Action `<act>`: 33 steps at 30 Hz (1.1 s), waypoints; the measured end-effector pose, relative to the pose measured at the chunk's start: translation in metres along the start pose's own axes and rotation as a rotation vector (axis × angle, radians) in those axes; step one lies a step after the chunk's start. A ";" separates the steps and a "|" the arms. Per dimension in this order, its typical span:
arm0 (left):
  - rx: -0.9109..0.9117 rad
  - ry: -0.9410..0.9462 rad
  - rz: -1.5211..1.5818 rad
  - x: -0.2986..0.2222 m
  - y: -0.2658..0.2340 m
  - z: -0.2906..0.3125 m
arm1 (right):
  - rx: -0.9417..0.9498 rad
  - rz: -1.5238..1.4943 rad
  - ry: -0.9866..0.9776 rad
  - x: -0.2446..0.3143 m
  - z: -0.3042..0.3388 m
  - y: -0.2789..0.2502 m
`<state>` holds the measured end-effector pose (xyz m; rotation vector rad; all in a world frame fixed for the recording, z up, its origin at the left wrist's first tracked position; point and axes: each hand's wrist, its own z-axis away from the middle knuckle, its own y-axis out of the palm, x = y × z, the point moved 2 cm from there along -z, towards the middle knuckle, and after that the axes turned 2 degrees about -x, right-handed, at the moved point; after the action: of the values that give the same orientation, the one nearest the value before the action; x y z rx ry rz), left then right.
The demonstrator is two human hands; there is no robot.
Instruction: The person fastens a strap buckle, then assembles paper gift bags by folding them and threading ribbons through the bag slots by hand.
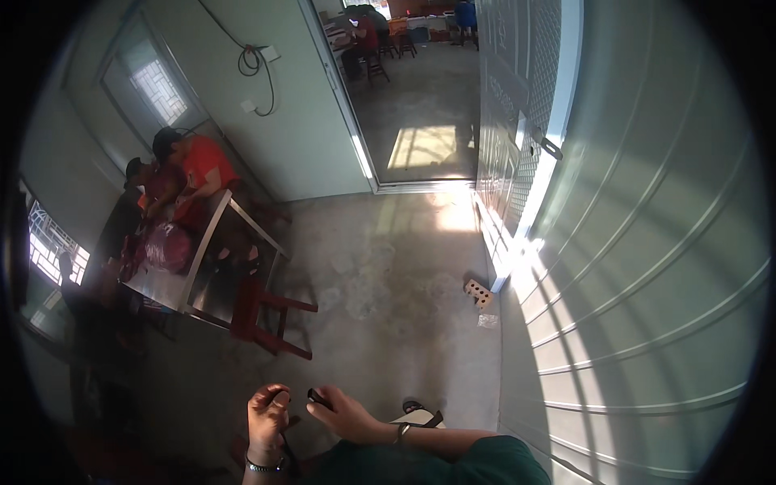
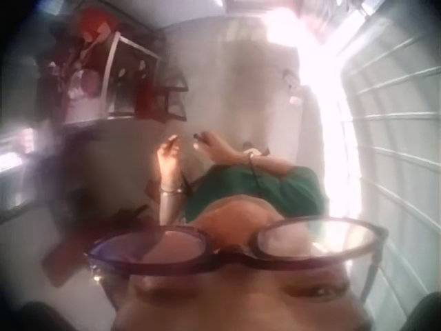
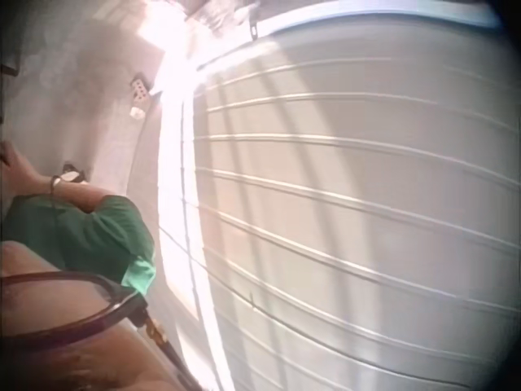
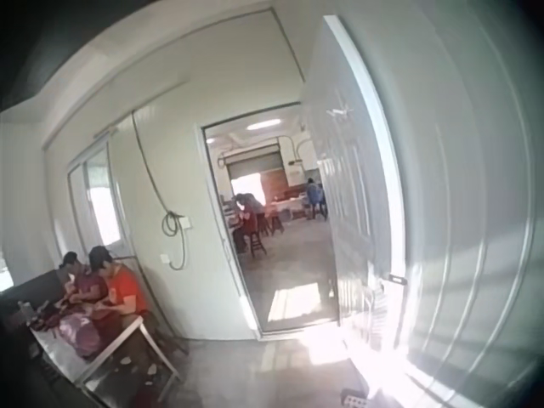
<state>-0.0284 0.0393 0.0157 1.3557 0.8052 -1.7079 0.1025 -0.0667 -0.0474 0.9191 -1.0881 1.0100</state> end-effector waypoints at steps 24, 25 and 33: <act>-0.224 -0.293 0.400 0.036 -0.127 0.080 | 0.353 0.126 -0.131 0.013 -0.013 0.121; -0.224 -0.271 0.475 0.041 -0.137 0.087 | 0.387 0.131 -0.117 0.011 -0.012 0.133; -0.504 -0.128 0.727 0.062 -0.242 0.123 | 0.902 0.215 0.288 -0.018 0.006 0.248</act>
<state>-0.3053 0.0387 -0.0157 0.9974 0.5214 -0.9281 -0.1389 -0.0056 -0.0404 1.3187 -0.4603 1.8125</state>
